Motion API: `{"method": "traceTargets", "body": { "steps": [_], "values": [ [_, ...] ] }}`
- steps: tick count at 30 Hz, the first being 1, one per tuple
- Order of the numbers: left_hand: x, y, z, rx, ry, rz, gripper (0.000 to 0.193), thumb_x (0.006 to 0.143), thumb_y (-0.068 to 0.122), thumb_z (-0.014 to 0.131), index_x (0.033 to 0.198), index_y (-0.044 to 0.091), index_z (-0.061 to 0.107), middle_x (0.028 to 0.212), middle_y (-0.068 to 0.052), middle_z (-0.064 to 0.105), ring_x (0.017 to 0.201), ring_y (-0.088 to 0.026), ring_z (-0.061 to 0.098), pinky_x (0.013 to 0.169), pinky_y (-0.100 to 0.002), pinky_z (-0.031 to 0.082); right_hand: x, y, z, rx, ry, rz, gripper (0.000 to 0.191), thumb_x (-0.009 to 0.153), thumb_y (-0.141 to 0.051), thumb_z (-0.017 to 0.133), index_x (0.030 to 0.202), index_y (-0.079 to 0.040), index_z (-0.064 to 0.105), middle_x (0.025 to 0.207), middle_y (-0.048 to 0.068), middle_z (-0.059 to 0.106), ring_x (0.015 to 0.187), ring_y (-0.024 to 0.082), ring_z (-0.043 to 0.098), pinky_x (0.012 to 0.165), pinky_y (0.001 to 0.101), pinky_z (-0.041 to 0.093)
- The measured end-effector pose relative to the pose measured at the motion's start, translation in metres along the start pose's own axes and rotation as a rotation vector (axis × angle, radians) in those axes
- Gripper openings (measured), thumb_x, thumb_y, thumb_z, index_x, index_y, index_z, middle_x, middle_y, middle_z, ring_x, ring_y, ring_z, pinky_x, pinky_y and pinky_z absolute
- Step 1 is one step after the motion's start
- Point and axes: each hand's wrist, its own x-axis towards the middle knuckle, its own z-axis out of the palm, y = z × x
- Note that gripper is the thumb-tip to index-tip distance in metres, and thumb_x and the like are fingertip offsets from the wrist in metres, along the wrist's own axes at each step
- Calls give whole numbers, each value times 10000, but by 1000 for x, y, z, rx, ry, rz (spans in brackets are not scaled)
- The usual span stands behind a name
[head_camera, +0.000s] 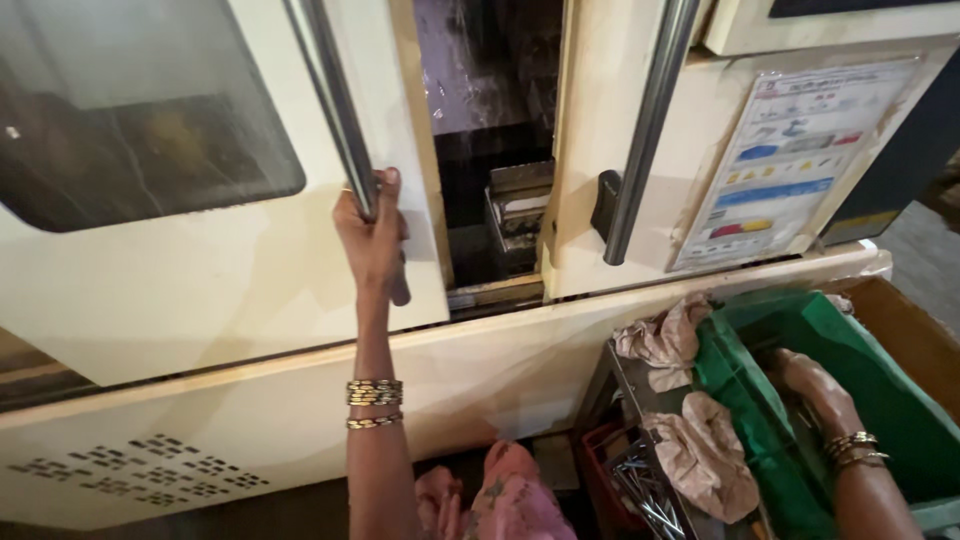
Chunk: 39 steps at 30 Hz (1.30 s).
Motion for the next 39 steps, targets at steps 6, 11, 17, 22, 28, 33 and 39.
{"method": "traceTargets", "body": {
  "steps": [6,11,17,22,28,33,39],
  "values": [
    [11,-3,-54,-32,72,21,362,1004,387,740,918,59,613,551,51,483,457,-50,489,405,-234,358,-7,-6,-5,-10,-41,-17,347,1051,-256,486,1179,-68,748,1185,221,775,1122,377,738,951,476,550],
    [25,-4,-103,-13,89,76,342,1021,377,738,946,59,637,579,54,492,472,-49,489,416,-229,352,-16,-16,-9,73,-202,32,444,877,-306,681,1278,-118,714,1211,179,759,1101,354,736,932,481,605],
    [37,-3,-150,24,142,132,367,1057,357,740,939,31,622,568,48,445,464,-55,468,442,-238,384,-23,-7,-8,96,-161,55,510,866,-370,712,1331,-161,679,1360,137,700,1253,347,652,1047,449,501],
    [45,-1,-184,45,169,154,342,1071,326,738,939,30,628,566,39,442,475,-59,473,448,-242,367,-29,-7,-7,85,-121,84,495,917,-409,628,1335,-153,695,1383,145,712,1260,352,672,1054,459,518],
    [58,-10,-221,47,184,194,342,1093,298,743,916,38,611,576,25,474,470,-71,471,438,-254,366,-39,-22,-12,135,-38,236,503,1030,-473,449,1359,-159,664,1423,167,651,1280,381,620,1076,484,454],
    [68,-21,-249,98,226,106,323,1124,294,747,939,59,624,631,31,495,503,-66,510,427,-246,372,-48,-31,-12,182,-44,284,507,1033,-484,409,1371,-182,636,1468,159,589,1321,384,564,1083,492,427],
    [70,-44,-274,101,172,138,268,1172,279,711,1060,50,629,751,11,530,542,-72,519,461,-232,400,-47,-22,-4,2,-103,248,400,996,-328,486,1241,-128,731,1353,156,693,1241,386,655,1001,494,516]
  ]
}}
